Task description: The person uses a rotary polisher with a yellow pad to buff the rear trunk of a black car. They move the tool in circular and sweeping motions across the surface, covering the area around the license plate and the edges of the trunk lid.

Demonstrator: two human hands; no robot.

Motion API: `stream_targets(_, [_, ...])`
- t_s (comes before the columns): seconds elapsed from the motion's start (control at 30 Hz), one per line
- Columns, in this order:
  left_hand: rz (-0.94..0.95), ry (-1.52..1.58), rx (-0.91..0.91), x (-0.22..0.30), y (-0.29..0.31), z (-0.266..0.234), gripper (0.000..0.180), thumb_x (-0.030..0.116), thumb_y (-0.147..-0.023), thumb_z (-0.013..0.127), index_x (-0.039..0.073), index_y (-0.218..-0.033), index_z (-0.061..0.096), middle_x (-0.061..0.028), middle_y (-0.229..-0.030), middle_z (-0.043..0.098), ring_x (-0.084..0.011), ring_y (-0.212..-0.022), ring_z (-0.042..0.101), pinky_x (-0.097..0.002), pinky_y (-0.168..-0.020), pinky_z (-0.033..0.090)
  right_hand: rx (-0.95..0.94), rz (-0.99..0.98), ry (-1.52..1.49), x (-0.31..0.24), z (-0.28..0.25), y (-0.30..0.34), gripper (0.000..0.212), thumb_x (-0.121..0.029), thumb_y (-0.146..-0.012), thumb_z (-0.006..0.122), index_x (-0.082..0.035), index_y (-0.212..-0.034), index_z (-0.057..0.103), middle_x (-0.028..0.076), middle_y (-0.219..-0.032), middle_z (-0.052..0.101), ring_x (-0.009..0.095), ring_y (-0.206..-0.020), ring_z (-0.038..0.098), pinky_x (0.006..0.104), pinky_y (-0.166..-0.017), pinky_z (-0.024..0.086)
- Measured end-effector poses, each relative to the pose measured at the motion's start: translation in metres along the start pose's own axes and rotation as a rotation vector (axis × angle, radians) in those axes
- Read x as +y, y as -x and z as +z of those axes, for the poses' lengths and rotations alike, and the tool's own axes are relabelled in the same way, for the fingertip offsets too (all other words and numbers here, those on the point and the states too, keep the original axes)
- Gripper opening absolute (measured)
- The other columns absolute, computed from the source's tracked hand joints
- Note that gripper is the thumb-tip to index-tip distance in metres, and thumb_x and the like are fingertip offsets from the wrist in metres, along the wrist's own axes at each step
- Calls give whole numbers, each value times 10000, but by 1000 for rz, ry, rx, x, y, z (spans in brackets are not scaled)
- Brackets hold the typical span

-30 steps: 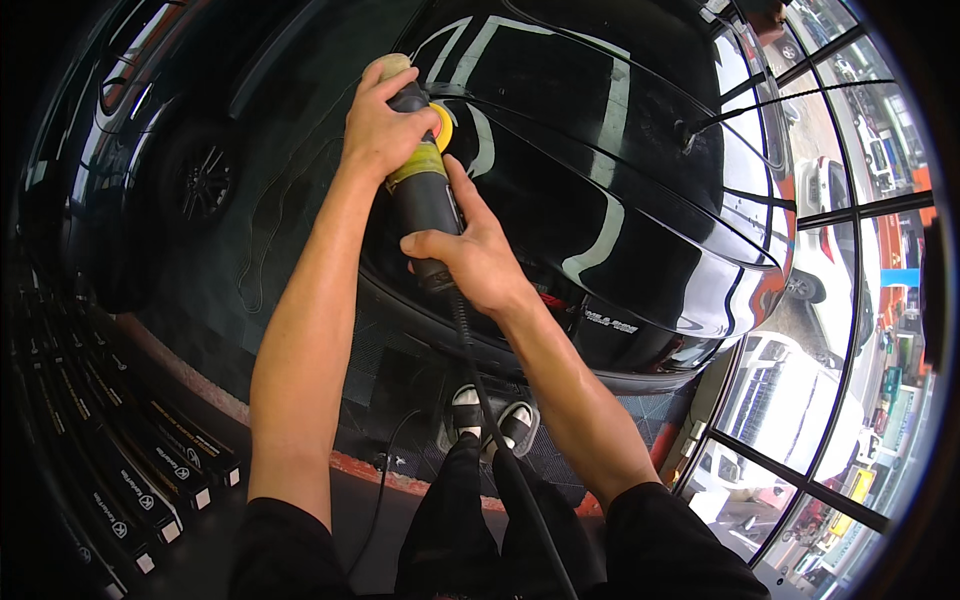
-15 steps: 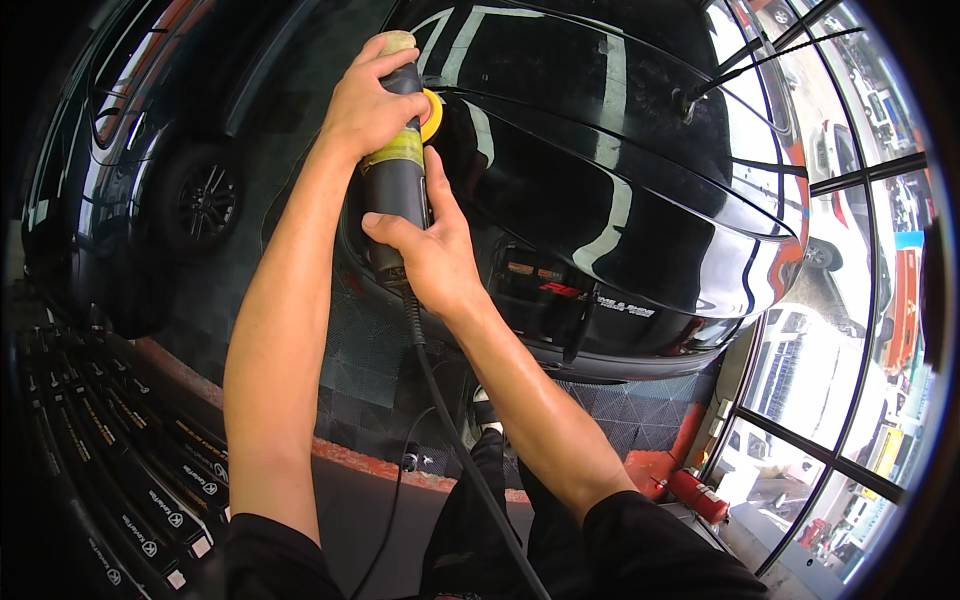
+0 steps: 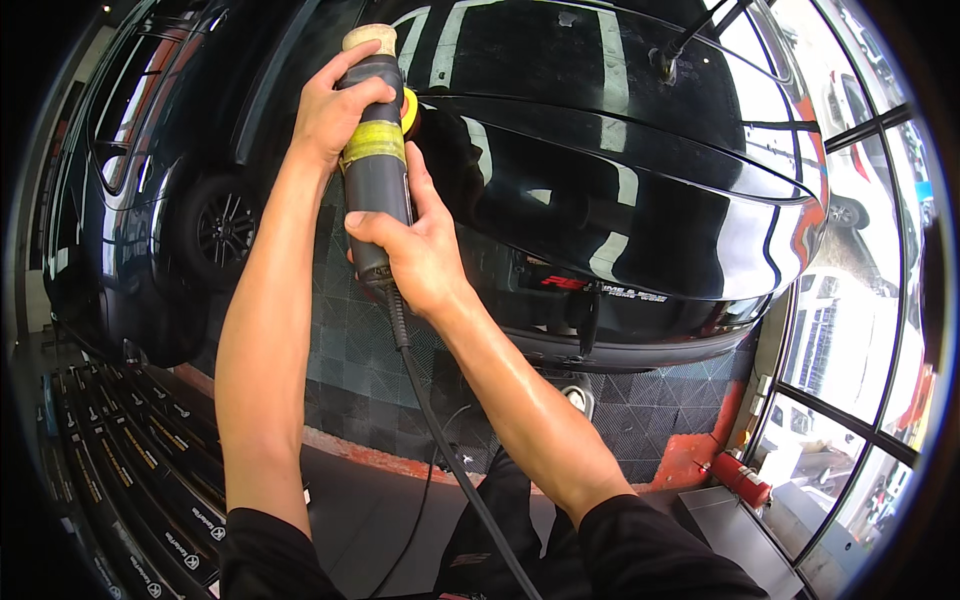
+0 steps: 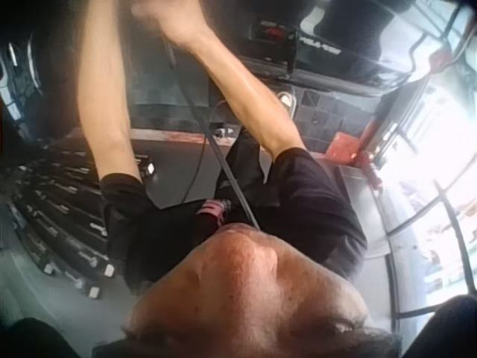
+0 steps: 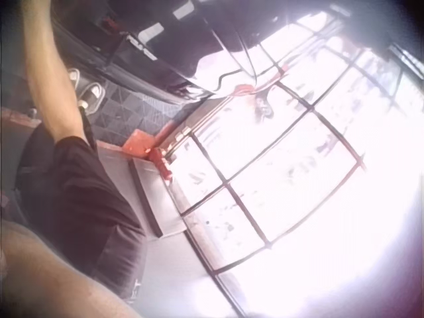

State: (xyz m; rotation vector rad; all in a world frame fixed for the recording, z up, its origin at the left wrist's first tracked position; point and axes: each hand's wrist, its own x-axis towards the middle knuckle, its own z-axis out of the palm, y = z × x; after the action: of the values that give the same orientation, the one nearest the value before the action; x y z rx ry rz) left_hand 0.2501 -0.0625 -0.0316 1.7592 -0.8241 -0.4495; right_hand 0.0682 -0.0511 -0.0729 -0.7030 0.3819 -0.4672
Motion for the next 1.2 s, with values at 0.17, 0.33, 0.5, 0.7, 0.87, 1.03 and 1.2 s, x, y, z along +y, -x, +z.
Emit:
stream_targets(0.17, [19, 37, 19, 12, 10, 27, 597, 79, -728, 770, 14, -1317, 700, -149, -1105, 708, -211, -886, 704, -320, -810, 592, -9, 16, -33, -10, -19, 12, 1125, -56, -784, 756, -14, -1687, 86, 138, -1261, 604, 171, -1003, 637, 299, -870, 534])
stream_targets(0.33, [-12, 39, 93, 11, 19, 23, 587, 34, -729, 762, 10, -1312, 704, -130, -1116, 706, -187, -895, 693, -304, -827, 583, -47, 2, -55, -8, -22, 17, 1109, -55, -786, 759, -1, -1684, 110, 130, -1379, 554, 162, -1135, 600, 285, -959, 513])
stream_targets(0.5, [-76, -62, 139, 5, 23, 11, 596, 43, -740, 739, 27, -1334, 695, -154, -1178, 693, -205, -925, 700, -309, -846, 590, -86, 77, -65, -2, -23, 11, 1123, -48, -785, 774, -67, -1699, 122, 128, -1239, 622, 165, -870, 679, 330, -786, 581])
stream_targets(0.7, [-27, 37, 98, -4, 17, 2, 595, 47, -725, 766, 21, -1315, 700, -153, -1164, 693, -204, -909, 700, -307, -841, 585, -54, 0, -89, 6, -16, 10, 1131, -64, -764, 792, -50, -1695, 149, 138, -1367, 565, 170, -1073, 643, 311, -897, 546])
stream_targets(0.87, [2, -16, 60, 5, 20, 23, 579, 47, -721, 769, 29, -1297, 711, -140, -1130, 703, -195, -912, 696, -305, -843, 583, 4, -77, -67, 9, -24, 18, 1128, -49, -757, 785, -43, -1692, 154, 143, -1408, 540, 176, -1066, 646, 317, -908, 551])
stream_targets(1.03, [-12, -66, 112, 4, 13, 20, 583, 49, -705, 780, 27, -1285, 717, -148, -1127, 704, -202, -888, 703, -309, -822, 590, -60, -28, -115, 10, -30, 5, 1129, -65, -754, 787, -43, -1692, 159, 145, -1364, 577, 171, -1056, 648, 314, -911, 548])
stream_targets(1.2, [-24, -70, 131, 4, 22, 23, 579, 43, -715, 764, 26, -1291, 709, -164, -1140, 697, -223, -876, 712, -316, -811, 601, -59, 11, -55, 5, -35, 14, 1120, -83, -765, 793, -38, -1690, 163, 129, -1325, 598, 163, -1059, 640, 310, -923, 535])
